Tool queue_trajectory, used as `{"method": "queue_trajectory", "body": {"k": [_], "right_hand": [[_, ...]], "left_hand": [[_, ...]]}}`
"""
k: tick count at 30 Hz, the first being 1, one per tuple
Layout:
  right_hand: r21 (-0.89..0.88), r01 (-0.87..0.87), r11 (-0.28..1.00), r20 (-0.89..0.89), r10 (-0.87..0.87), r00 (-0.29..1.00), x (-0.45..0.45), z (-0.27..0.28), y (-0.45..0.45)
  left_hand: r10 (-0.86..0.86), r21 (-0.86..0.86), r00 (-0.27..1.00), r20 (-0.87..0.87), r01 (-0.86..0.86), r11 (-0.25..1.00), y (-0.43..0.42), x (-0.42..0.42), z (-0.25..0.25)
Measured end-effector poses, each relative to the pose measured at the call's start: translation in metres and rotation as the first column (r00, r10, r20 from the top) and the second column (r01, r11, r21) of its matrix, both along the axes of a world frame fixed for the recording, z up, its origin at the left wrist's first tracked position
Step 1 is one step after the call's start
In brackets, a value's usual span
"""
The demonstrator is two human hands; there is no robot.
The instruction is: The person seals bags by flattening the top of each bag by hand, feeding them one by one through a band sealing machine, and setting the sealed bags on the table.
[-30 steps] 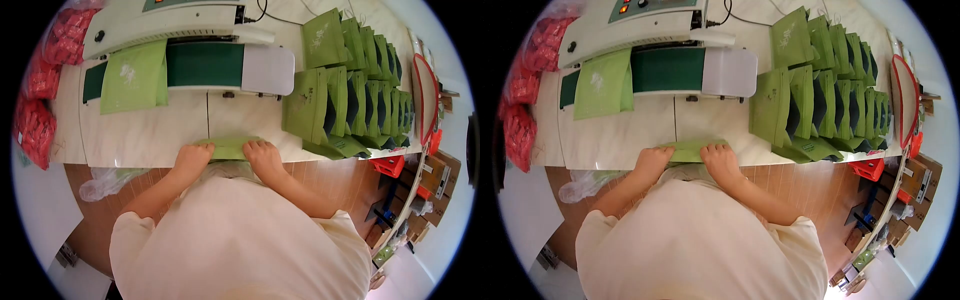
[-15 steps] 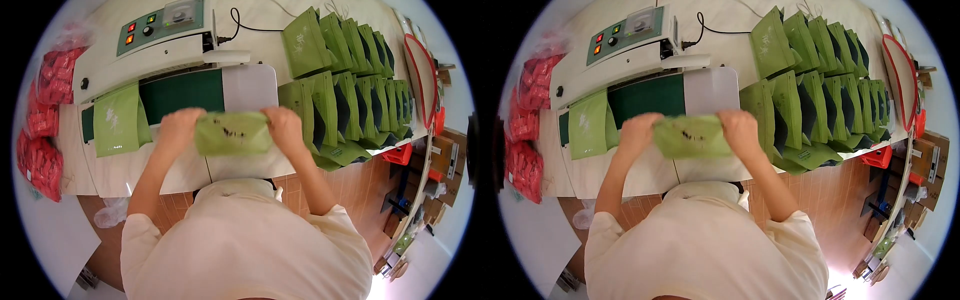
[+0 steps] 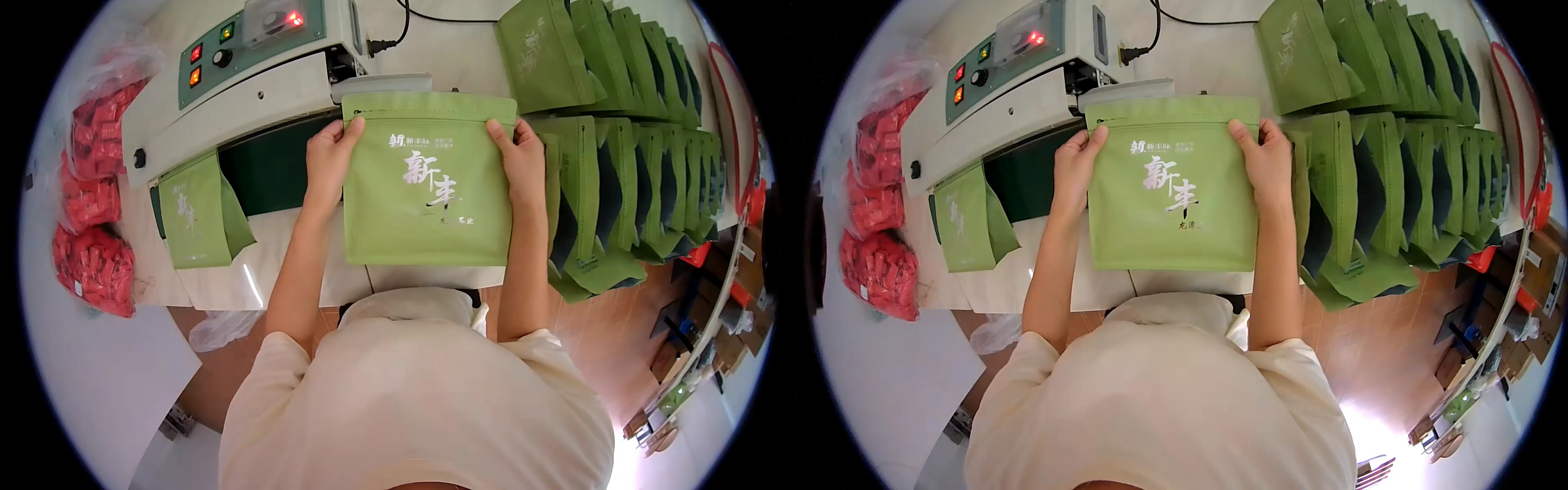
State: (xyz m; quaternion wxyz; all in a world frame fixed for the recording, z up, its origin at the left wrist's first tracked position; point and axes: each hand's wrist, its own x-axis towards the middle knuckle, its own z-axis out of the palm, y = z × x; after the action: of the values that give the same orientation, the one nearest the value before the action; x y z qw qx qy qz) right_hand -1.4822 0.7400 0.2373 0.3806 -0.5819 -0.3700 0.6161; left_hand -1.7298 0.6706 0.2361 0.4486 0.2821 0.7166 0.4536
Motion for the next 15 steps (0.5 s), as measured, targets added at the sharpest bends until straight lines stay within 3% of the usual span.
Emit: {"method": "queue_trajectory", "body": {"k": [2, 4, 15], "right_hand": [[-0.045, 0.021, 0.999, -0.031, -0.022, 0.999, 0.003, -0.003, 0.004], [-0.038, 0.027, 0.999, -0.064, -0.029, 0.998, 0.002, -0.001, 0.007], [-0.005, 0.041, 0.999, -0.104, -0.041, 0.994, -0.006, -0.012, 0.013]], "left_hand": [[0.021, -0.055, 0.997, 0.068, -0.017, 0.998, 0.003, 0.0, -0.003], [0.058, 0.005, 0.987, 0.149, -0.059, 0.998, 0.004, -0.003, -0.005], [0.159, 0.006, 0.974, 0.16, -0.162, 0.987, 0.004, -0.01, -0.007]]}}
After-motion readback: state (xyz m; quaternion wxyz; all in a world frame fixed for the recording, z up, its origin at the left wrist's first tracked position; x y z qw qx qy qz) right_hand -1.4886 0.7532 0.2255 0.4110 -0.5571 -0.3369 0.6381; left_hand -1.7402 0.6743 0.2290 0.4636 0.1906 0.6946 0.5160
